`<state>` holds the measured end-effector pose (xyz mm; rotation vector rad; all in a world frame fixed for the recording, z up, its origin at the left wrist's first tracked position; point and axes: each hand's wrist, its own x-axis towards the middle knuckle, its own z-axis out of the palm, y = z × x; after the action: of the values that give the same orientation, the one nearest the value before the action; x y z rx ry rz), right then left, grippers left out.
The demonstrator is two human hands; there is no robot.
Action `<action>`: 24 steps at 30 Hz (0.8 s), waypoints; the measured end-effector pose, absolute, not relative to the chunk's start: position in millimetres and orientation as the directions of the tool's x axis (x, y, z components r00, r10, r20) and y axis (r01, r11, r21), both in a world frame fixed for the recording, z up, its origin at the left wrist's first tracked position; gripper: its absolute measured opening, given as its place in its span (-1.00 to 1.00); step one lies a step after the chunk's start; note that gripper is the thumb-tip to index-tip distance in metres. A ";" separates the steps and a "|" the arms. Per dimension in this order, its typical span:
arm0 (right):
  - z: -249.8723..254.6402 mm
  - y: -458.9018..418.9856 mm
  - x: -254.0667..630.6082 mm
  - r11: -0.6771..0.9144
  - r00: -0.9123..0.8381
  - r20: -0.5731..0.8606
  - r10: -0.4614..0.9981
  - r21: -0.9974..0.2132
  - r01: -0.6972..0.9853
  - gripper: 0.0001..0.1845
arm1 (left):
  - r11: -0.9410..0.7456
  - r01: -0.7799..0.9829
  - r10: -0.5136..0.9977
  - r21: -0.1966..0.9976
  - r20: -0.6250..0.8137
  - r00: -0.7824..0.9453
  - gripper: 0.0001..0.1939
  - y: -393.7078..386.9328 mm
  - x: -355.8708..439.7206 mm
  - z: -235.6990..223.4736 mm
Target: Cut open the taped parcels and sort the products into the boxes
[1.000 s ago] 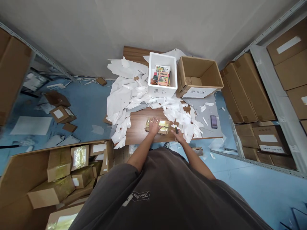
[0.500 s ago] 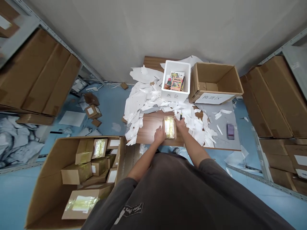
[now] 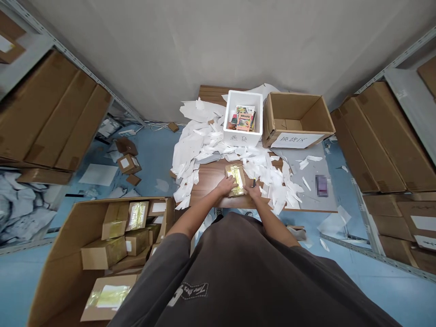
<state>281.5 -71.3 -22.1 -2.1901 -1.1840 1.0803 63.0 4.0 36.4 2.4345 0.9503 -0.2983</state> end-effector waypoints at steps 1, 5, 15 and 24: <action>-22.6 -64.8 282.7 -0.554 0.337 -0.441 0.832 -0.677 0.484 -0.21 | -0.638 0.675 0.572 0.371 -0.360 0.737 -0.63 6.0 63.7 36.5; -28.5 -50.8 281.9 -0.589 0.358 -0.470 0.807 -0.675 0.444 -0.24 | -0.668 0.647 0.527 0.368 -0.380 0.760 -0.55 6.8 71.7 36.9; -21.3 -20.9 266.1 -0.513 0.326 -0.396 0.859 -0.680 0.524 -0.42 | -0.456 0.847 0.766 0.274 -0.364 0.530 -0.34 -53.2 73.8 29.1; 0.2 -71.8 318.2 -0.443 -0.189 -0.575 0.796 -0.765 0.467 -0.52 | -0.351 0.881 0.771 0.317 -0.437 0.464 -0.24 -39.9 80.9 19.2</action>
<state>318.2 -71.8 0.2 -1.7921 -1.4675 1.6722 80.9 -39.9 19.2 2.2067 1.3725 -0.2871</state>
